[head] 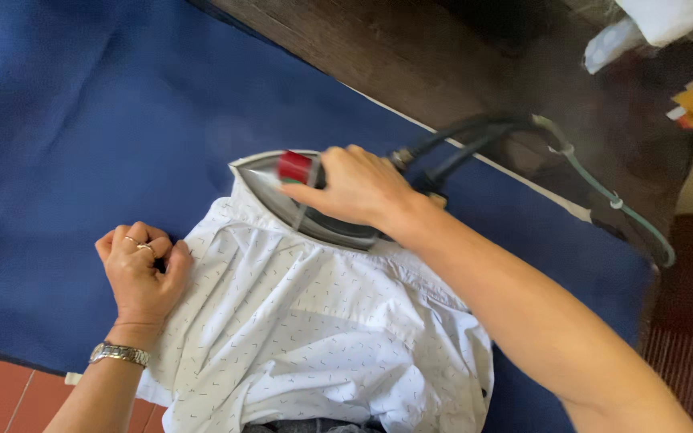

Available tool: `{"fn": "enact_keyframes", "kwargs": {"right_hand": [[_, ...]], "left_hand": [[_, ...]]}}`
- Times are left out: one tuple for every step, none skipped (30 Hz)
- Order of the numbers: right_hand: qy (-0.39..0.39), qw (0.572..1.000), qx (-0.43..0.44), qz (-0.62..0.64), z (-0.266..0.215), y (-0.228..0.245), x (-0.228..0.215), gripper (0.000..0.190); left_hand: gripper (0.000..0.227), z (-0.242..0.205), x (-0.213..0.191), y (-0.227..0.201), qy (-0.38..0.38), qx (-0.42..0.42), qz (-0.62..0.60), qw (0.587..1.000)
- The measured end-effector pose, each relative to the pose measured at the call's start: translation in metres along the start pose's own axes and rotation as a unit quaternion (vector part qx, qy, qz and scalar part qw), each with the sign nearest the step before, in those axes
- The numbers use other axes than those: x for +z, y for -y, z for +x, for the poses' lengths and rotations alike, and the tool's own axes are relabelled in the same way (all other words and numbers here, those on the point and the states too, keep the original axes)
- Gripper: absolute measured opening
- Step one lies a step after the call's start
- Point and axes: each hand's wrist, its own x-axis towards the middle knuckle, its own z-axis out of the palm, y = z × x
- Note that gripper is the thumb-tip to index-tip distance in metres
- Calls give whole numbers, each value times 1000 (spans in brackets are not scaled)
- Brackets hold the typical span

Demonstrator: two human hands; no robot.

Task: The person irons a white shirt using an iron, pressing the collar and then moving to the back panel of the shirt.

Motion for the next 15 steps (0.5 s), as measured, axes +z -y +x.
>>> {"fn": "enact_keyframes", "kwargs": {"right_hand": [[15, 999, 29, -28, -6, -9, -1, 57], [31, 996, 60, -56, -13, -20, -3, 60], [31, 996, 65, -56, -22, -29, -4, 60], [38, 995, 81, -49, -32, -38, -6, 58], [45, 993, 97, -42, -41, -48, -8, 57], [44, 993, 100, -41, -49, -60, -9, 57], [47, 992, 110, -41, -57, -71, -10, 56], [50, 991, 120, -40, -66, -82, -10, 54], [50, 990, 123, -39, -76, -93, -9, 54], [44, 989, 134, -41, -84, -104, -9, 49], [37, 988, 145, -42, -92, -114, -9, 46], [36, 988, 145, -42, -98, -129, -5, 46], [14, 988, 145, -53, -104, -143, -1, 43], [-8, 987, 145, -63, -110, -157, 4, 44], [-8, 987, 146, -63, -117, -163, 5, 44]], "left_hand": [[32, 2, -3, -5, 6, 5, 2, 1000], [28, 4, -5, -11, 12, 10, 3, 1000], [28, 3, -6, -11, 15, 11, -1, 1000], [29, 3, -6, -12, 15, 10, 10, 1000], [30, 3, -7, -12, 16, 9, 21, 1000], [30, 2, -5, -9, 17, 11, 18, 1000], [31, 0, -3, -6, 17, 9, 27, 999], [32, -2, -3, -3, 17, 7, 37, 999], [32, -3, -3, -4, 19, 9, 35, 999], [31, -3, -2, -3, 17, 6, 32, 999], [31, -2, -1, -3, 15, 2, 30, 999], [31, -2, -1, -3, 15, 3, 30, 999], [30, -2, -1, -3, 18, -1, 25, 1000], [29, -2, -2, -4, 21, -5, 20, 1000], [29, -2, -1, -6, 22, -5, 20, 1000]]}}
